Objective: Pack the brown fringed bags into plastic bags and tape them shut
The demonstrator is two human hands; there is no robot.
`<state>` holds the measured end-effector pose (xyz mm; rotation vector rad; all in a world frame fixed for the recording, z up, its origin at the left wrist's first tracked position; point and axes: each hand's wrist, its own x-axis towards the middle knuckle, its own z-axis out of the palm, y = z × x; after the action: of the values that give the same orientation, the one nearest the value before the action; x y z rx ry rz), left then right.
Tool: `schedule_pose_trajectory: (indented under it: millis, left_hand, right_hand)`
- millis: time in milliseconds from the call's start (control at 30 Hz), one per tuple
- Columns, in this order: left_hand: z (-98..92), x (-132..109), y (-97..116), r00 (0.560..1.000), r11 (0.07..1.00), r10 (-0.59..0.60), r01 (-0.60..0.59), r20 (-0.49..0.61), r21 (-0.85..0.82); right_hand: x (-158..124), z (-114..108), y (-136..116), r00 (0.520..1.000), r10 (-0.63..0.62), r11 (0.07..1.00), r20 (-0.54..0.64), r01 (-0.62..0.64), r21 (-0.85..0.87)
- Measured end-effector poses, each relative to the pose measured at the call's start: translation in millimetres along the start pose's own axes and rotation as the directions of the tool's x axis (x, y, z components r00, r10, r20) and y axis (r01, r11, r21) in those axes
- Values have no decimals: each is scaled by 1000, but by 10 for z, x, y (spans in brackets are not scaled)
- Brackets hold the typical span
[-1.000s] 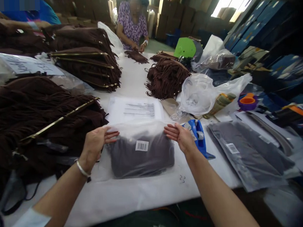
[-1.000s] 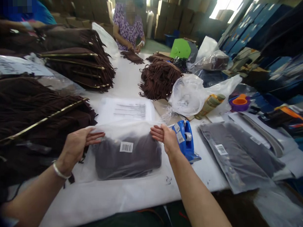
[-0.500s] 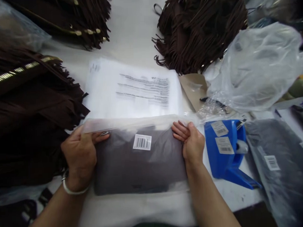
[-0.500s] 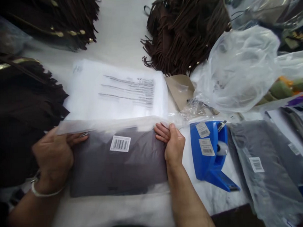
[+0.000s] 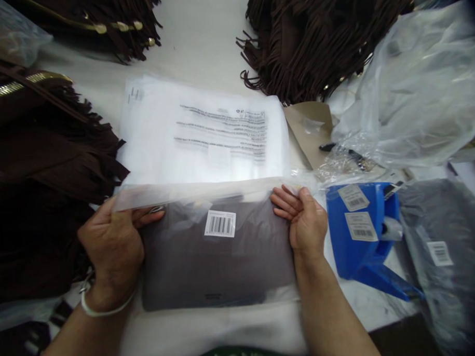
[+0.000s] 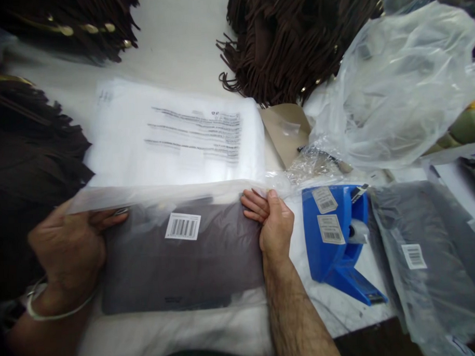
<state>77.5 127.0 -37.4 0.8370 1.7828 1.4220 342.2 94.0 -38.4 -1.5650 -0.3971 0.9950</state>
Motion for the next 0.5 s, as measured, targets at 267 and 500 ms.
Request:
schedule_pose_trajectory:
  millis: [267,500]
  left_hand:
    - [-7,10,-19,1000,1000,-4,5,-20,29]
    - [-13,7,-25,1000,1000,-5,5,-12,14]
  right_hand:
    - [13,-10,-2,1000,7,1000,15,-7,5]
    - [10,-16,-3,1000,18,1000,17,-19,21]
